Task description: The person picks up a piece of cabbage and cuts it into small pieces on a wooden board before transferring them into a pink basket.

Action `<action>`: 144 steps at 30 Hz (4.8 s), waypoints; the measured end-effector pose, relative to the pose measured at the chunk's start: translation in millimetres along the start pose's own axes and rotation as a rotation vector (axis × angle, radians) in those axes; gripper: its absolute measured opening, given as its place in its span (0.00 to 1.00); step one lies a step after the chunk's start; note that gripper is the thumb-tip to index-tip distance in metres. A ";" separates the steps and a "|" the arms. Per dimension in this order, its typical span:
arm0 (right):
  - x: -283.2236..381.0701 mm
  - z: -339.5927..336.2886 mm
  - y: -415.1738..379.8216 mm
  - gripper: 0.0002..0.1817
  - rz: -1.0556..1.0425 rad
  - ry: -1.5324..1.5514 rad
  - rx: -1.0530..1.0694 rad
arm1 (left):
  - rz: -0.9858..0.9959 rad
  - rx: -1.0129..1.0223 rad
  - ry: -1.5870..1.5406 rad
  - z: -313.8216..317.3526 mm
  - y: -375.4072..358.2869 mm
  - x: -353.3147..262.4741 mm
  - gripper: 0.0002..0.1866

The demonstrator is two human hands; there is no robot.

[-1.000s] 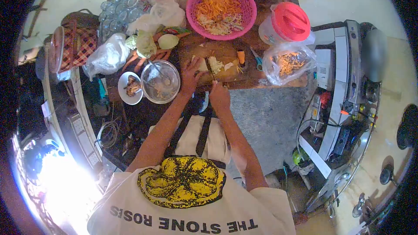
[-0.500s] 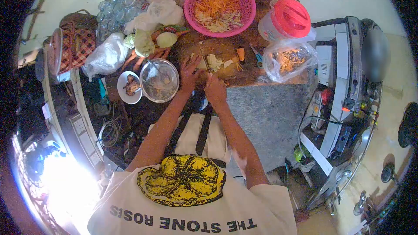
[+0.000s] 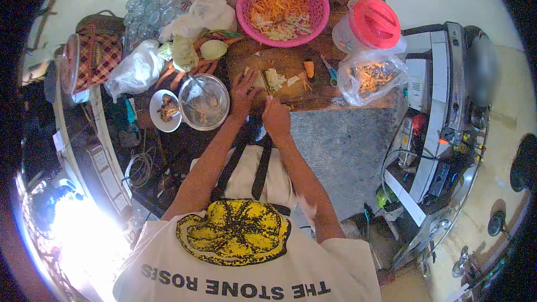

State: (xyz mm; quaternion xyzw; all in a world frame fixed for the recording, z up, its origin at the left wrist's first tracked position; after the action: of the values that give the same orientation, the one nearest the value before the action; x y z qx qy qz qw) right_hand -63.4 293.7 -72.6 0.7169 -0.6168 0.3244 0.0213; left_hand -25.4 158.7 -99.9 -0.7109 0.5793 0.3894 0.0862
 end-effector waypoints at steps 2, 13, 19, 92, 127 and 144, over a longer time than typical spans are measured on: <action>-1.3 0.1 -0.2 0.20 -0.025 0.014 -0.012 | -0.006 0.005 0.006 -1.2 2.0 -1.4 0.32; 2.0 7.9 -1.6 0.20 0.009 -0.106 0.010 | 0.008 0.010 0.013 -5.5 4.3 -4.9 0.31; 6.5 17.1 2.0 0.20 -0.032 -0.186 -0.057 | 0.001 -0.044 -0.025 -2.1 2.8 -2.7 0.30; -8.2 4.0 -11.5 0.13 -0.058 -0.129 0.103 | 0.020 -0.038 -0.016 -0.8 2.5 1.9 0.28; -5.1 -3.3 -9.6 0.14 -0.032 -0.115 0.103 | -0.158 -0.184 -0.109 -8.5 3.5 -3.4 0.35; -7.2 9.8 -9.9 0.14 -0.086 -0.094 0.009 | -0.057 -0.186 -0.094 -2.7 -3.5 0.0 0.35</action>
State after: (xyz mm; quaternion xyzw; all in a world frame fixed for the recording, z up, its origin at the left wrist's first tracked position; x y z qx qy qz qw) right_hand -50.5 298.0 -80.2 0.7572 -0.5844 0.2919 0.0032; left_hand -21.0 158.2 -99.2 -0.7130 0.5152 0.4720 0.0580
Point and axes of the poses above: each hand's wrist, its own y-axis towards the middle knuckle, its own z-axis out of the palm, x = y × z, the point moved 3 cm from there along y, towards the middle knuckle, and after that the axes turned 15 degrees about z, right-handed, at the moved point
